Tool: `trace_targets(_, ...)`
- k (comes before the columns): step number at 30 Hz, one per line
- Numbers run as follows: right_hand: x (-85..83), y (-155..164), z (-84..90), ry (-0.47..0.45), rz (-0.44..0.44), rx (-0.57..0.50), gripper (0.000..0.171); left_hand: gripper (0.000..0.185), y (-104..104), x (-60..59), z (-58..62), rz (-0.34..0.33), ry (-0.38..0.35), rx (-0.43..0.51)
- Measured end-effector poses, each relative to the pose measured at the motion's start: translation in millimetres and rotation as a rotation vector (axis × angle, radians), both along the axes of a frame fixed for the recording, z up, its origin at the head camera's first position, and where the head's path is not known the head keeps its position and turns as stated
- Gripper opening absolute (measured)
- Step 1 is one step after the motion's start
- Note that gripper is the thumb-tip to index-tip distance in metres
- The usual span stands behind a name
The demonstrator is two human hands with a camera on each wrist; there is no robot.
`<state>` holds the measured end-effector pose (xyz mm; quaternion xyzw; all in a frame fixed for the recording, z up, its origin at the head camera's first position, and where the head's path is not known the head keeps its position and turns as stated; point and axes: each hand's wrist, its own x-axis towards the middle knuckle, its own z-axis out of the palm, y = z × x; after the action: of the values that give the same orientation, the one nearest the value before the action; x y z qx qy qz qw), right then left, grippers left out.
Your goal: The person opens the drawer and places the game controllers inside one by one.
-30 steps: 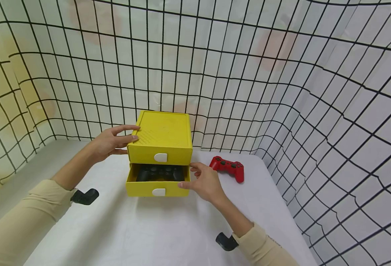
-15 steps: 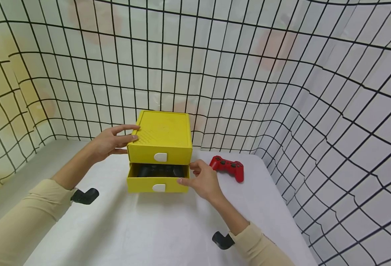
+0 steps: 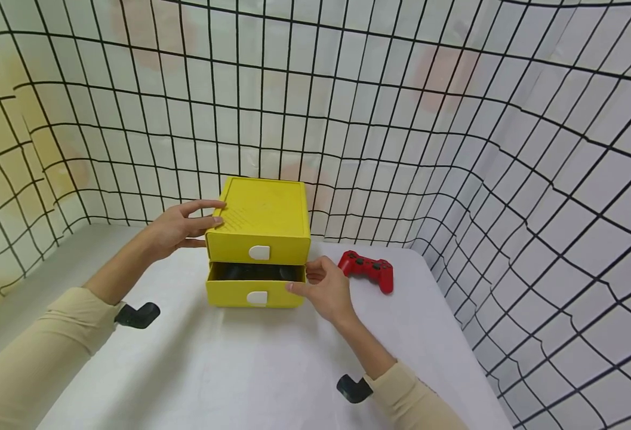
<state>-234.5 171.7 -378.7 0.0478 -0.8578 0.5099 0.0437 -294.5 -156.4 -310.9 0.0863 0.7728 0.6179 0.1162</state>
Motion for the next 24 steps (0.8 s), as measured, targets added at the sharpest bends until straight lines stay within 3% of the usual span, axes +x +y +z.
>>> trace_targets(14, -12.0, -9.4, -8.1, 0.184, -0.082, 0.01, 0.039, 0.056, 1.1, -1.3, 0.0, 0.025, -0.018, -0.009)
trace_targets(24, -16.3, -17.6, -16.2, 0.24, -0.138, -0.028, 0.041, 0.055, 0.9, -0.3, -0.2, 0.012, -0.008, -0.002)
